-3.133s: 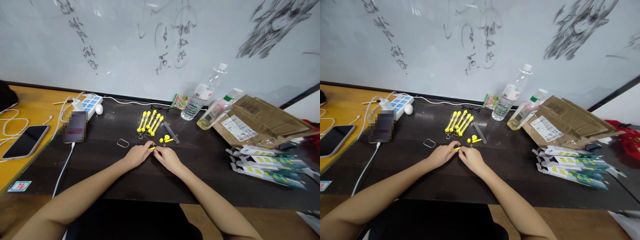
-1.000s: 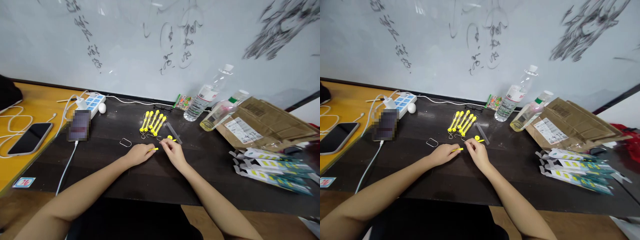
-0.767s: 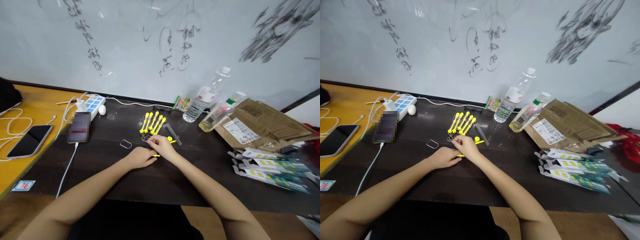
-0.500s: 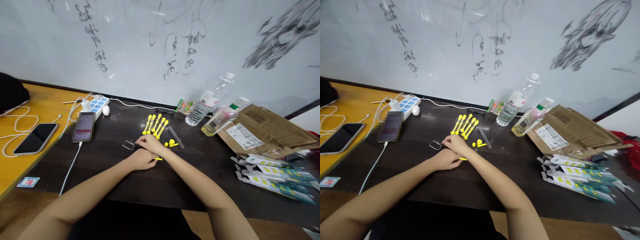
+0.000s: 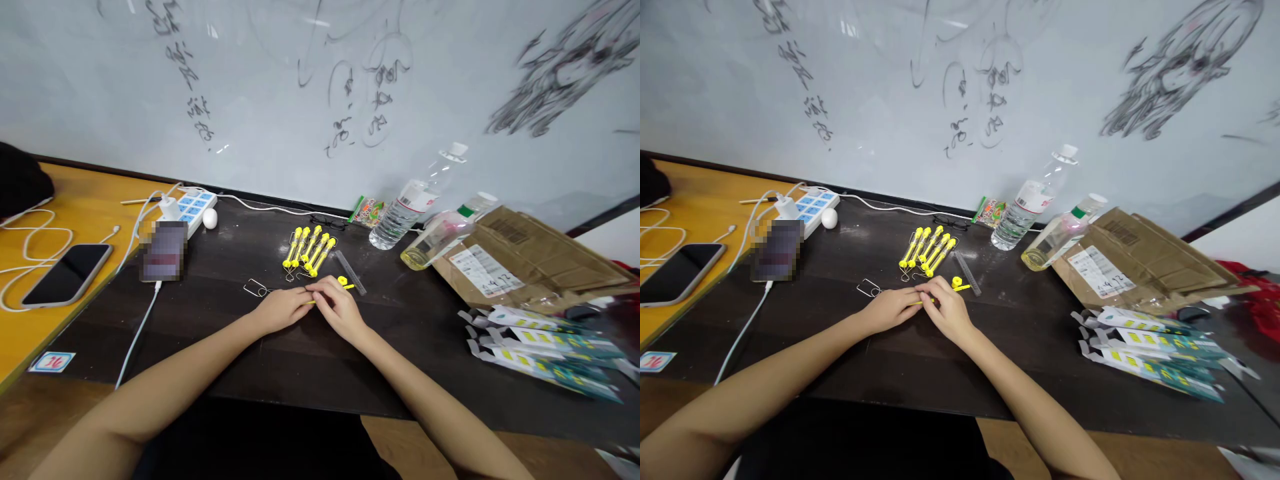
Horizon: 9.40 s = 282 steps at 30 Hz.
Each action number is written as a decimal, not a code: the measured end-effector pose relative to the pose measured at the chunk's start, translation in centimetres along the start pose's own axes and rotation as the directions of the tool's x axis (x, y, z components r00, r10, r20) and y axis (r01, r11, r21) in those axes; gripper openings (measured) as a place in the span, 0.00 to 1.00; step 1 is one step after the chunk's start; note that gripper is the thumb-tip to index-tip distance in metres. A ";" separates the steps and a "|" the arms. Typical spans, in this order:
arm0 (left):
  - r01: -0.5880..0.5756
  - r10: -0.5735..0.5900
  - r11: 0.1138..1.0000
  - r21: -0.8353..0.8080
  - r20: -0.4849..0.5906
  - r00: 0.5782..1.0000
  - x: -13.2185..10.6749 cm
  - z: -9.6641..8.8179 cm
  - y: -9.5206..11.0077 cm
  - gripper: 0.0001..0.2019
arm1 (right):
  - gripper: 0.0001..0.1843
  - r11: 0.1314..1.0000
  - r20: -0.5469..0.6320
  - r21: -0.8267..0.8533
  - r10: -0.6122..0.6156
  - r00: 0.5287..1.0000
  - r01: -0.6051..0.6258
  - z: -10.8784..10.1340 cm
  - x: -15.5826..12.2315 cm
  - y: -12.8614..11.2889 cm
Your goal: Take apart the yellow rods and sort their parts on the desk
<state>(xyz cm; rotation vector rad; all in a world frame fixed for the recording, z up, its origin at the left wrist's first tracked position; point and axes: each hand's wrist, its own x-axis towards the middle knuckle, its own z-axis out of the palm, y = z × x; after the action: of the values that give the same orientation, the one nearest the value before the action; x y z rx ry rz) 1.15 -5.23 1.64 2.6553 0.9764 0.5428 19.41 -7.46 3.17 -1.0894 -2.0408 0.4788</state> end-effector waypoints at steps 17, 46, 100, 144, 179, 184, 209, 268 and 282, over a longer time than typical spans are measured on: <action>0.217 -0.285 0.921 -0.324 -0.178 0.942 0.3 -1.2 -1.0 0.18 | 0.15 0.717 -0.049 0.642 0.394 0.918 -0.273 -0.4 -0.6 3.5; -0.040 0.046 0.998 0.044 -0.144 0.988 0.3 -1.1 -0.5 0.08 | 0.18 0.973 -0.008 -0.186 0.136 0.991 -0.135 -0.4 -1.6 1.7; 0.105 -0.148 0.957 -0.272 -0.142 0.979 0.4 -1.2 -0.9 0.11 | 0.14 0.954 0.253 -0.298 0.045 0.967 0.033 -3.1 -0.9 1.6; 0.414 -0.354 0.827 0.380 -0.219 0.909 1.7 -1.9 -5.1 0.13 | 0.12 0.612 -0.259 -0.635 0.406 0.876 -0.471 -6.3 -0.8 5.2; -0.169 -0.448 0.497 -0.851 -0.418 0.791 1.8 -2.8 -3.8 0.11 | 0.24 0.926 -0.173 0.186 0.360 0.917 -0.328 -5.1 -0.3 5.0; -0.123 -0.343 0.436 -0.891 -0.292 0.893 1.7 -1.6 -2.7 0.12 | 0.25 0.771 -0.031 0.562 0.382 0.924 -0.300 -4.1 -0.2 4.0; 0.296 -0.407 0.861 -0.414 -0.211 0.889 0.8 -1.4 -4.4 0.06 | 0.16 0.485 -0.067 0.851 0.480 0.875 -0.201 -3.4 -0.1 3.0; 0.209 -0.189 0.977 0.036 -0.299 0.935 0.6 -2.2 -3.3 0.18 | 0.18 0.631 0.176 0.695 0.315 0.933 -0.344 -1.7 -0.9 1.7; 0.057 -0.057 0.989 -0.135 -0.001 0.998 0.1 -1.1 -0.2 0.14 | 0.20 0.842 0.014 0.381 0.409 0.913 -0.383 -1.8 -1.0 3.0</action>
<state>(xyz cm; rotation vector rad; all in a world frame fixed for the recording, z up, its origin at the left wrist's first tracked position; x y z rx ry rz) 0.63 -4.87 2.54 2.5005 0.9775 0.5808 22.75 -6.68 2.03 -1.2642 -1.5676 0.9874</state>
